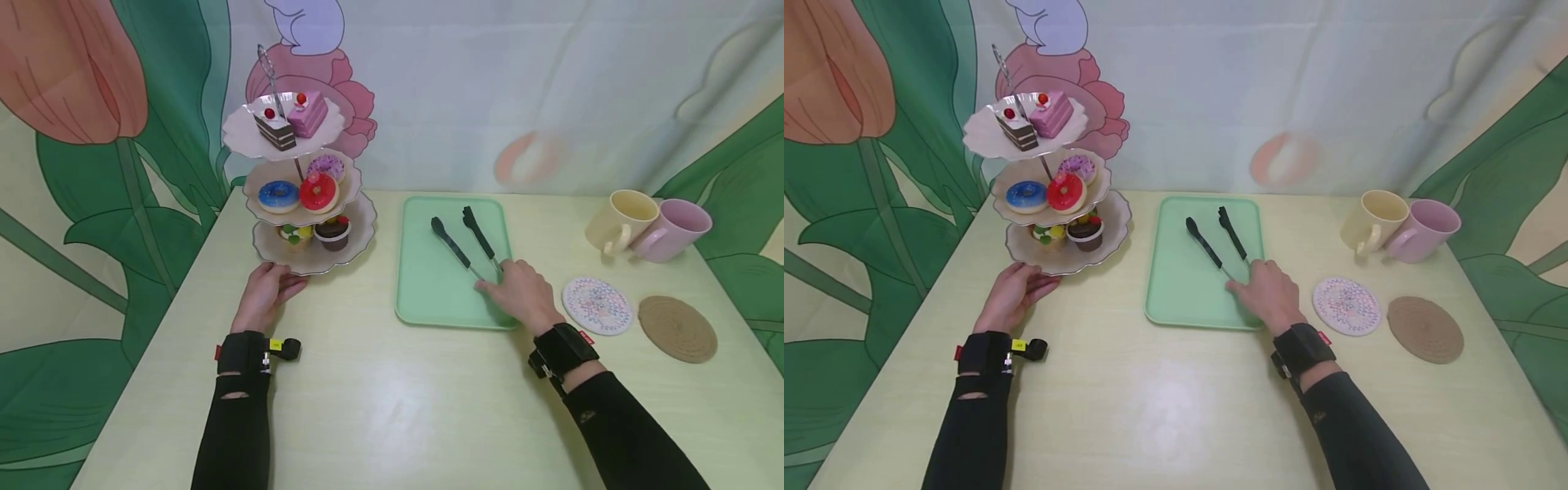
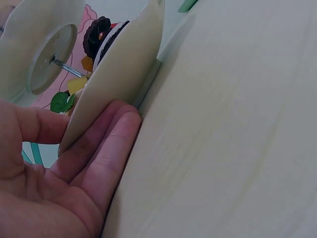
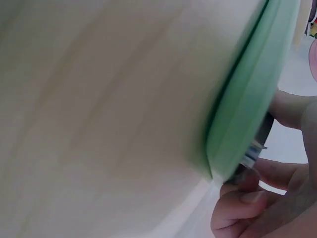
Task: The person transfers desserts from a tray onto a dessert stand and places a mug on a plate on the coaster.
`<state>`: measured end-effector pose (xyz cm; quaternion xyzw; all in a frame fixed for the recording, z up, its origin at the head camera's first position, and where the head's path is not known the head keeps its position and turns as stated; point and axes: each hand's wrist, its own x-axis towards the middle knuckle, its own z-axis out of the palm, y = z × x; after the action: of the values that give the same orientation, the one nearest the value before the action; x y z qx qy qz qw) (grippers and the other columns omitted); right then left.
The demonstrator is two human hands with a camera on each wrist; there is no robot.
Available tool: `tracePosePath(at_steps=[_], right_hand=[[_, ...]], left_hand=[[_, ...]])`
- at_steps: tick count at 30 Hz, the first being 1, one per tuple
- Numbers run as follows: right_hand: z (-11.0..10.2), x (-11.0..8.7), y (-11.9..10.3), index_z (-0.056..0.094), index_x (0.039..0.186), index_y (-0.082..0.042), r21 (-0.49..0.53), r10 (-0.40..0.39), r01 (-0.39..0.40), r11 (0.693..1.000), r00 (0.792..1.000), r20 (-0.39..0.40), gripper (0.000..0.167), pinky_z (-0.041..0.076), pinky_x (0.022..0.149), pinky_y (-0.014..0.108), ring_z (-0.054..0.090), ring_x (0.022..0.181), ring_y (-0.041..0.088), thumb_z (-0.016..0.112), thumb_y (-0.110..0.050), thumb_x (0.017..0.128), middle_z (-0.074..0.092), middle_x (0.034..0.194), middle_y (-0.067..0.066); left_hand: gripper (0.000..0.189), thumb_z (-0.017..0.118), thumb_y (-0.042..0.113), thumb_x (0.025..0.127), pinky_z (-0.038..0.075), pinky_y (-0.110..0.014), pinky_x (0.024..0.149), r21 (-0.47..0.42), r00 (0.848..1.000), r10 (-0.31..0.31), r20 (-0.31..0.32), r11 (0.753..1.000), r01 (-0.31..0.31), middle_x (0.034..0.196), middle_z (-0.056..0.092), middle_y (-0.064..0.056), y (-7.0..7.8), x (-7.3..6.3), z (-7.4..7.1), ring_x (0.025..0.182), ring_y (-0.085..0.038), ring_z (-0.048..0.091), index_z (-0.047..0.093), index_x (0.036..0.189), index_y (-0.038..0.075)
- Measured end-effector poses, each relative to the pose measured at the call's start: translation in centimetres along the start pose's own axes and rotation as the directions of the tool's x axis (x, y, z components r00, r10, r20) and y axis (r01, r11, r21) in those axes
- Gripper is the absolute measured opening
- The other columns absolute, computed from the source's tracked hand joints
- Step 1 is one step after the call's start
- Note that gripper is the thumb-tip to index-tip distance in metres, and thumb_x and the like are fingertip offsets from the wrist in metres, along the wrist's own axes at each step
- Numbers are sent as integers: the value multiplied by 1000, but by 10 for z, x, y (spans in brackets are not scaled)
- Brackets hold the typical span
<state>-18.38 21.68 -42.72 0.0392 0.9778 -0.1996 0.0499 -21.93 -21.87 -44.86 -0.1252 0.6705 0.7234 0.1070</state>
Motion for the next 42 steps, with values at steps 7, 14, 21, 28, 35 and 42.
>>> tracePosePath(at_steps=[7,14,21,28,35,42], right_hand=[[-5,-5,0,52,117,2,29,20,-21,999,999,47,71,50,59,40,57,85,34,61,-59,82,58,102,21],[-19,-31,2,33,140,6,4,5,-6,1000,993,117,96,50,71,48,53,99,39,60,-64,79,45,122,27],[-16,-46,2,35,137,11,-57,-32,43,997,982,187,112,51,65,44,53,93,34,71,-67,66,43,118,26],[-11,-45,4,40,133,13,-78,-55,67,995,988,142,107,52,61,40,53,86,32,76,-61,65,45,112,26],[-12,-34,5,38,134,12,-70,-65,75,995,989,136,104,53,63,44,52,88,33,73,-60,69,43,114,25],[-15,-26,13,29,141,9,-57,-50,60,997,986,162,110,52,73,53,51,102,39,70,-64,70,41,125,27]], left_hand=[[40,39,21,101,52,-32,94,-1,1000,12,10,1000,-12,112,53,-7,1,1,2,103,-23,59,34,139,10],[43,41,24,101,52,-33,93,4,1000,16,14,1000,-16,114,55,-7,0,0,2,108,-26,60,34,142,13],[44,42,25,100,51,-33,94,0,1000,19,21,1000,-19,115,54,-7,-1,1,1,110,-28,59,34,142,14],[43,41,24,101,51,-33,94,-4,1000,17,23,1000,-17,114,54,-7,-1,1,1,111,-28,59,33,142,13],[44,41,25,101,51,-33,95,-2,1000,20,19,1000,-20,116,53,-7,-2,-1,0,114,-28,57,33,143,14],[43,41,24,101,51,-32,95,-3,1000,11,5,1000,-11,116,54,-7,-2,-2,1,113,-28,58,33,142,14]])
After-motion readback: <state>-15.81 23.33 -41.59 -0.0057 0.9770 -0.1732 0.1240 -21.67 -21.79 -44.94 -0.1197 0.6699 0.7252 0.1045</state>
